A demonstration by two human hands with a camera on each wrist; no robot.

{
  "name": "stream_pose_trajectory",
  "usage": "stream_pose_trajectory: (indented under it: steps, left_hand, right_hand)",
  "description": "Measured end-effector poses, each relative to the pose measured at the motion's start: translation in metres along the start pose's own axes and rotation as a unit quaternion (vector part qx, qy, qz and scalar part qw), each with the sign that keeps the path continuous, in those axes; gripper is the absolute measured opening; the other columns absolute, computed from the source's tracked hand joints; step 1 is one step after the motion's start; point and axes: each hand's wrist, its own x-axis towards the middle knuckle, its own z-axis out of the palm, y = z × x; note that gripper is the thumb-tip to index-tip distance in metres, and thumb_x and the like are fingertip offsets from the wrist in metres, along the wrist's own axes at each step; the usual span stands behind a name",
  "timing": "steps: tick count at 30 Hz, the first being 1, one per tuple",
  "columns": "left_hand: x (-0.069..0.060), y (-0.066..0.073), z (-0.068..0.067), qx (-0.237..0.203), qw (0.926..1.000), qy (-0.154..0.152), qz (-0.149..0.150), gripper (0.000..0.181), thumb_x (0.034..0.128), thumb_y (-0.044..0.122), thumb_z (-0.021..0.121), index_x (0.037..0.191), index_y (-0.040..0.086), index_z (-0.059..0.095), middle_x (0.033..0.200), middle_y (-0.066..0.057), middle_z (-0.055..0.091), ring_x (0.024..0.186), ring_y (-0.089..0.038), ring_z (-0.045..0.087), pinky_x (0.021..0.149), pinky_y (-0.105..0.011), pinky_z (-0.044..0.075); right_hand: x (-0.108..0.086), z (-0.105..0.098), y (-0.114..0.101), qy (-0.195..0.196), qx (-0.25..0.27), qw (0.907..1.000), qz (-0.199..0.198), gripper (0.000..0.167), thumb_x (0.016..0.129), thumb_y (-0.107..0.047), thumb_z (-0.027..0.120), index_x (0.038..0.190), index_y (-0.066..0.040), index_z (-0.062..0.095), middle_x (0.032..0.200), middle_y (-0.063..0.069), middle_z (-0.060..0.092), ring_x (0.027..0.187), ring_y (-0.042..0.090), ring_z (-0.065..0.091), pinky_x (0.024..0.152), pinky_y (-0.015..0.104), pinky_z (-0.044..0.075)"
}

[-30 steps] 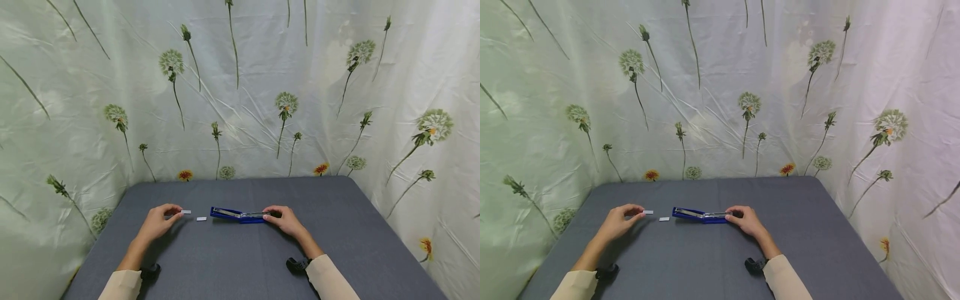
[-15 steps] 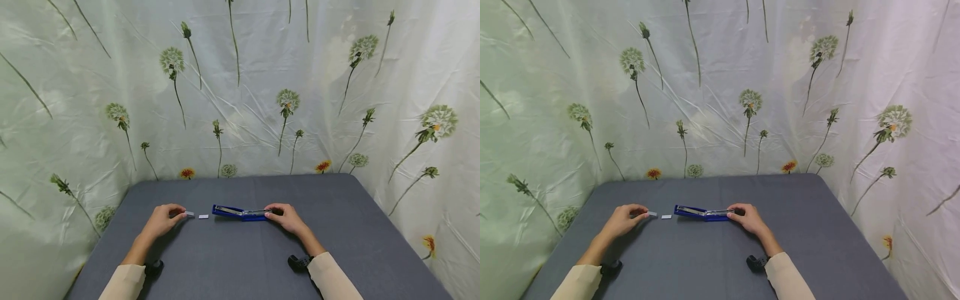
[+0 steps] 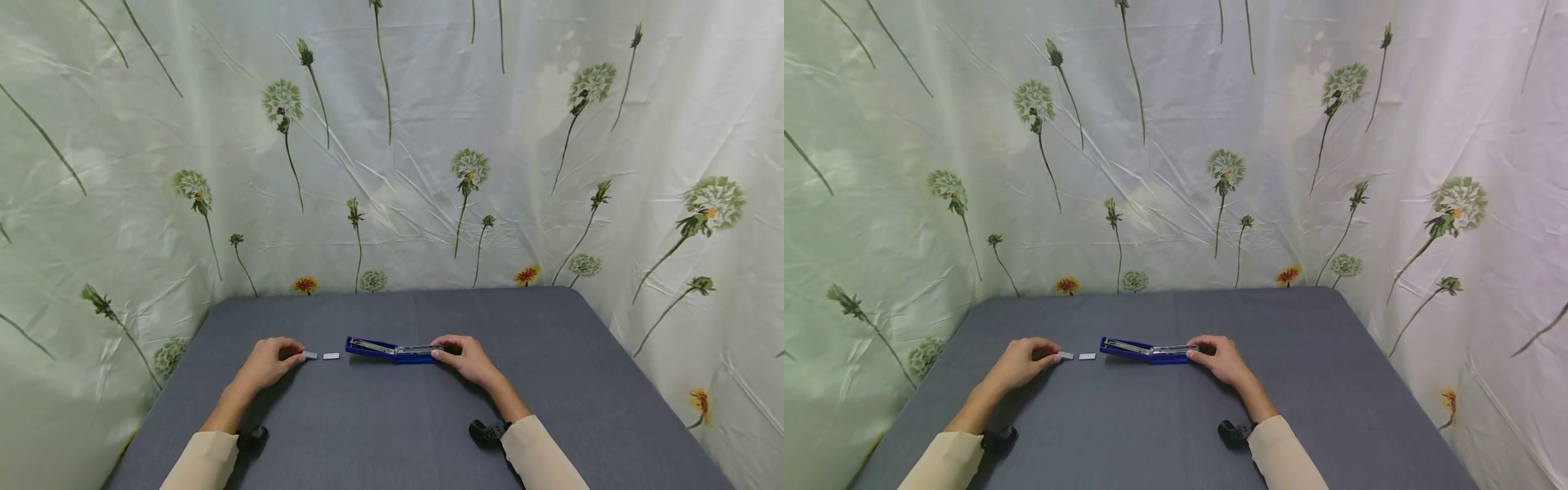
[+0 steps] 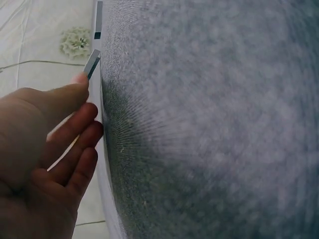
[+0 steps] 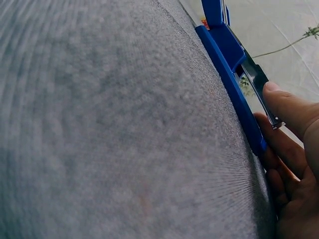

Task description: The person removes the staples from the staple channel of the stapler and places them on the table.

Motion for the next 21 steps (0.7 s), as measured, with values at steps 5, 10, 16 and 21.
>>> stream_pose_trajectory:
  steps: [5,10,16,21]
  left_hand:
    - [0.0001,0.0023,0.0012,0.03,0.9993,0.008,0.02,0.007,0.0912,0.016,0.079,0.096,0.012,0.08,0.095,-0.002,0.075,0.088,-0.019,0.069,0.082,-0.046,0.056]
    - [-0.0001,0.0061,0.001,0.055,0.9978,0.013,0.033,0.005,0.0884,0.013,0.081,0.093,0.01,0.081,0.095,-0.004,0.075,0.088,-0.024,0.07,0.081,-0.047,0.057]
    - [-0.0002,0.007,0.0009,0.058,0.998,0.011,0.023,0.006,0.0871,0.012,0.082,0.092,0.009,0.082,0.093,-0.004,0.075,0.088,-0.024,0.07,0.08,-0.047,0.057]
    - [0.0007,0.0061,0.0024,0.055,0.9982,0.009,0.022,0.01,0.0874,0.013,0.082,0.095,0.007,0.082,0.095,-0.006,0.074,0.09,-0.026,0.07,0.081,-0.048,0.057]
  right_hand:
    - [-0.0004,0.0001,0.0007,0.001,0.0,1.0,0.0,0.021,0.095,-0.033,0.076,0.111,-0.021,0.078,0.113,0.0,0.076,0.101,0.015,0.064,0.092,0.038,0.051]
    - [-0.0005,-0.0002,-0.0005,0.0,-0.001,1.0,-0.001,0.022,0.095,-0.034,0.075,0.112,-0.021,0.078,0.113,0.0,0.076,0.101,0.015,0.064,0.091,0.038,0.051]
    - [-0.0005,-0.0004,-0.001,-0.003,-0.003,1.0,-0.002,0.021,0.096,-0.034,0.075,0.112,-0.021,0.078,0.113,0.0,0.075,0.1,0.015,0.064,0.09,0.036,0.051]
    - [-0.0004,-0.0006,0.0002,-0.002,-0.005,1.0,-0.003,0.021,0.096,-0.033,0.075,0.112,-0.02,0.078,0.113,0.0,0.075,0.099,0.014,0.063,0.088,0.034,0.05]
